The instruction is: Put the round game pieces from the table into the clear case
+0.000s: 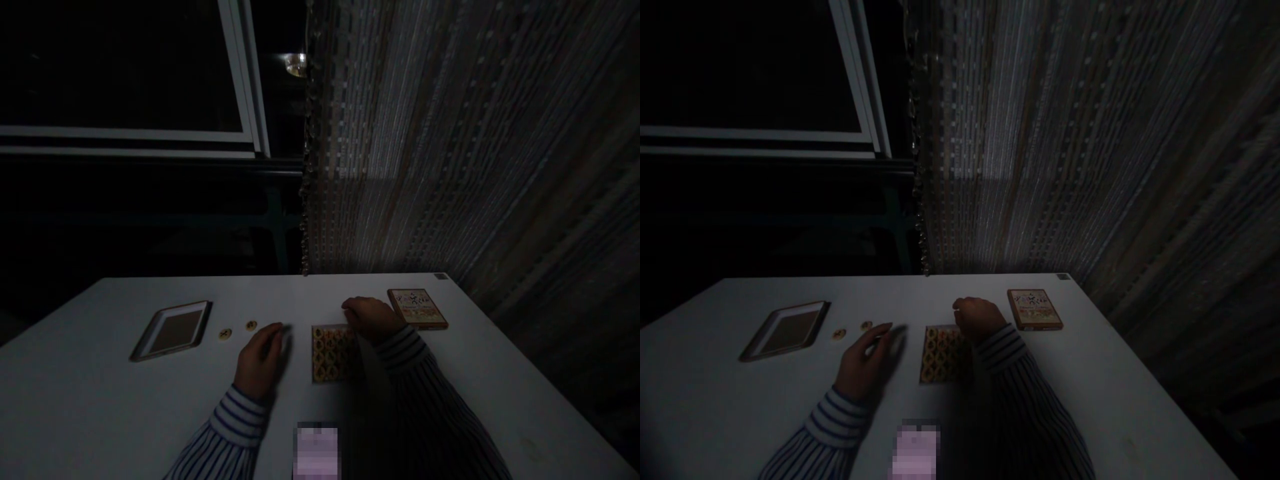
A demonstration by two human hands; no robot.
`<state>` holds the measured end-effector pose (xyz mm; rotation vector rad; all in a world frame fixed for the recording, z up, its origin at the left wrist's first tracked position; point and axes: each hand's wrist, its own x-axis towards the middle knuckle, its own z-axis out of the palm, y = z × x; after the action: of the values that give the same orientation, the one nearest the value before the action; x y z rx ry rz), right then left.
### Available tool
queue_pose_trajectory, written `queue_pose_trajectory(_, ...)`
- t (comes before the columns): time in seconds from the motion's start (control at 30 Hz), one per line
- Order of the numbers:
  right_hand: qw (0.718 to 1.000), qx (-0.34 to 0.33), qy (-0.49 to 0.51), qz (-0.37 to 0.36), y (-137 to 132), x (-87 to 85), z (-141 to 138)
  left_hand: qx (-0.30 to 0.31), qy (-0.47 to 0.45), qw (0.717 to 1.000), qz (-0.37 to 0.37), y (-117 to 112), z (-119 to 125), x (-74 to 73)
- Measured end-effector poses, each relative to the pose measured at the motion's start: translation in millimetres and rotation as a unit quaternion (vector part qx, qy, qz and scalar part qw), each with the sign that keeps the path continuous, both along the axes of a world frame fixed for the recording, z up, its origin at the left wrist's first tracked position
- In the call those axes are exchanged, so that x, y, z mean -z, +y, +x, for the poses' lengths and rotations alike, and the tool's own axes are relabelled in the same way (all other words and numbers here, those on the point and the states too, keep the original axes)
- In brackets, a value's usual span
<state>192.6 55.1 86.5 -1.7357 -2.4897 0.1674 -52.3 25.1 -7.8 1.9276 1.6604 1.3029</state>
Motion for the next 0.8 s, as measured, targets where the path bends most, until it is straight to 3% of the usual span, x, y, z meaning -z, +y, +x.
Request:
queue_pose_trajectory(0.17, 0.998, -0.041, 0.037, 0.041, -5.4, -3.5, -11.4, -0.045, 0.001, 0.999, -0.001, 0.4, -23.0, 10.7)
queue_pose_trajectory(0.43, 0.992, -0.089, 0.028, 0.080, -11.1, 15.8, -45.6, -0.042, -0.022, 0.999, 0.015, 1.3, -24.4, 31.3)
queue_pose_trajectory(0.63, 0.989, -0.131, -0.021, 0.060, -26.8, 25.5, -72.9, -0.045, 0.047, 0.998, 0.014, 5.8, -27.6, 40.3)
queue_pose_trajectory(0.8, 0.983, -0.161, -0.021, 0.089, -29.1, 50.0, -88.9, -0.012, 0.118, 0.992, 0.029, 7.1, -29.7, 37.9)
